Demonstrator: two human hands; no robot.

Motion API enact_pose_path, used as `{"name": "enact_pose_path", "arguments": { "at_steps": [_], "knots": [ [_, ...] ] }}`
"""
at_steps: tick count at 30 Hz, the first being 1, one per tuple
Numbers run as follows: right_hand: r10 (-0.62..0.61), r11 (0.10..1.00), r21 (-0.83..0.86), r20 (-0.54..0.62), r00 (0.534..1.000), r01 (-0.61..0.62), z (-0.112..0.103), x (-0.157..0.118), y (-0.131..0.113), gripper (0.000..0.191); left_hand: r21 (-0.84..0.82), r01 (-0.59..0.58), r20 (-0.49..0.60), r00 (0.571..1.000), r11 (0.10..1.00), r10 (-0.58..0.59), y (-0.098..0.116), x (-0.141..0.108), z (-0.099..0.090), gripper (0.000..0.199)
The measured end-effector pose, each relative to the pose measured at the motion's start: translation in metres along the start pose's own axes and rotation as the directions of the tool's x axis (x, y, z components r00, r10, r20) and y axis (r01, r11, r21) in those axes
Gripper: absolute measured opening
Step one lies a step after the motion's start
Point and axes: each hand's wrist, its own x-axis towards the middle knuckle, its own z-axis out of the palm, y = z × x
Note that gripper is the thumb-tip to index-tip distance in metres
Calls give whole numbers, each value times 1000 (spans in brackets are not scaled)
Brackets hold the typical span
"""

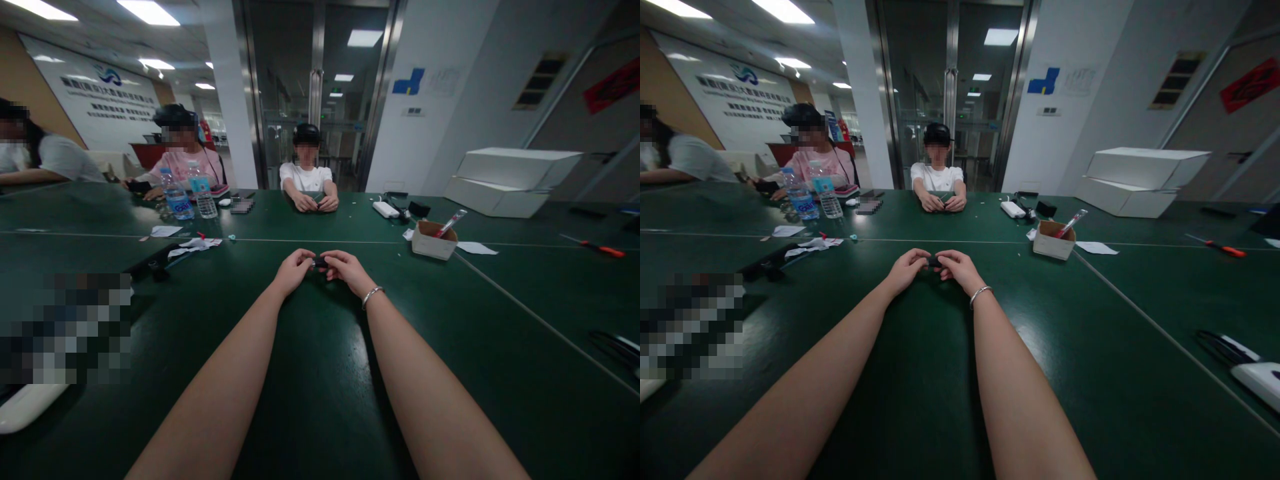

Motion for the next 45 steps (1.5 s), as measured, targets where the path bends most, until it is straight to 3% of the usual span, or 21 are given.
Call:
{"name": "enact_pose_path", "arguments": {
  "at_steps": [5, 29, 38, 41, 42, 45],
  "knots": [
    [4, 1000, 1, -5, 1000, -4, 0, 0, 0, 12, -7, 35, 2, 999, 999, -35, 0, 0, 0, 23],
    [16, 1000, 7, -29, 999, -15, 2, -1, -1, 11, -18, -40, 45, 998, 999, 41, -3, 0, 0, 21],
    [-24, 999, -22, -16, 1000, 24, 0, 0, 1, 10, -121, -18, -21, 1000, 993, 16, 10, -4, -3, 30],
    [-65, 998, 1, -19, 998, 65, 0, -2, -2, 44, -133, -11, -52, 999, 991, 4, 11, -3, -3, 30],
    [-58, 998, 4, -28, 998, 59, 0, -2, -2, 46, -141, -11, -55, 998, 990, 4, 11, -3, -3, 30],
    [14, 1000, -20, -66, 998, -16, 2, 0, -3, 23, -156, -16, -43, 999, 988, 9, 10, -3, -2, 29]
  ]
}}
